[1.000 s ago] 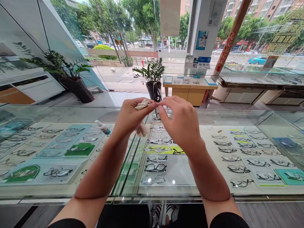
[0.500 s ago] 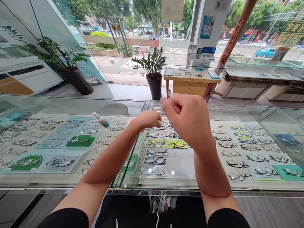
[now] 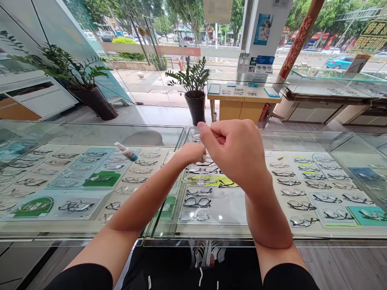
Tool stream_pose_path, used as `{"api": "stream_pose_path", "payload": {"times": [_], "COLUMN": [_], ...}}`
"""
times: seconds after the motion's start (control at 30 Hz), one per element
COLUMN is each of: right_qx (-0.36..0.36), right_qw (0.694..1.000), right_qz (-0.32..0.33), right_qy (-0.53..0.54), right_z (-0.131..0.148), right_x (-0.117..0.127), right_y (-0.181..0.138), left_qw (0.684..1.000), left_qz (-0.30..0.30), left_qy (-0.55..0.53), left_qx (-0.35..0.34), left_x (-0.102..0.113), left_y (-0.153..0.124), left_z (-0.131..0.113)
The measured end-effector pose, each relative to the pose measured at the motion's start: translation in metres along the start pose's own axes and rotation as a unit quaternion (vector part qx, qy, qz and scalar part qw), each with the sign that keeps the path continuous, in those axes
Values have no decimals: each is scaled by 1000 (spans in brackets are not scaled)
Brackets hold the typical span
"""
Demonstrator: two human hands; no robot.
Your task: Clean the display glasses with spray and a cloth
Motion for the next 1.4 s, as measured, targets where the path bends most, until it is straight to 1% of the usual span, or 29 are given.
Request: {"api": "stream_pose_path", "payload": {"times": [0.13,0.27,0.33,0.53,0.67,0.73,0.8,0.87,0.93,0.97,1.0,1.03,1.1,1.17,1.2,1.23,1.27,1.33,1.4], "right_qx": [2,-3,-4,3,-5,-12,-14,-13,-11,-12,-14,-17,-22,-26,-27,-25,-21,-5,14], "right_qw": [1000,999,998,997,997,997,997,996,994,992,990,988,985,984,983,983,983,985,987], "right_qz": [-5,-14,-23,-28,-21,-19,-25,-36,-53,-62,-72,-78,-77,-74,-77,-80,-82,-72,-56], "right_qy": [20,42,54,68,70,70,72,80,95,105,117,129,151,162,165,165,164,158,153], "right_z": [0,0,0,0,-1,-2,-3,-4,-6,-7,-9,-10,-12,-13,-13,-12,-11,-7,-4], "right_x": [1,2,3,3,2,3,3,5,6,6,7,6,4,1,0,-1,-2,-6,-9], "right_y": [0,0,0,0,0,-1,-1,-2,-2,-2,-2,-2,-2,-1,-1,-1,-1,-2,-3], "left_qw": [1000,998,996,997,996,994,992,988,980,972,945,905,811,731,703,682,667,657,661], "left_qz": [-8,-60,-81,-74,-81,-93,-111,-133,-170,-195,-240,-280,-353,-394,-400,-403,-404,-399,-391], "left_qy": [-5,-3,-4,-20,-31,-42,-56,-67,-100,-132,-221,-319,-464,-555,-584,-607,-622,-633,-633], "left_qx": [-1,20,30,29,26,26,26,28,23,14,-5,-34,-55,-56,-60,-65,-71,-85,-98], "left_x": [3,10,10,-1,0,6,17,33,55,67,80,93,114,126,129,130,131,132,132], "left_y": [0,2,4,13,12,7,0,-11,-26,-36,-47,-60,-89,-115,-127,-136,-144,-155,-159], "left_z": [5,11,14,16,16,15,16,19,23,24,24,23,22,17,13,8,3,-5,-11]}}
Point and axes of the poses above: each hand's wrist, its own y-axis towards the middle knuckle, its own x-axis out of the back of the hand, z = x × y, the point moved 4 cm from there along y, towards the middle knuckle, and after that the axes turned 9 degrees about -z, right-handed, at the moved point
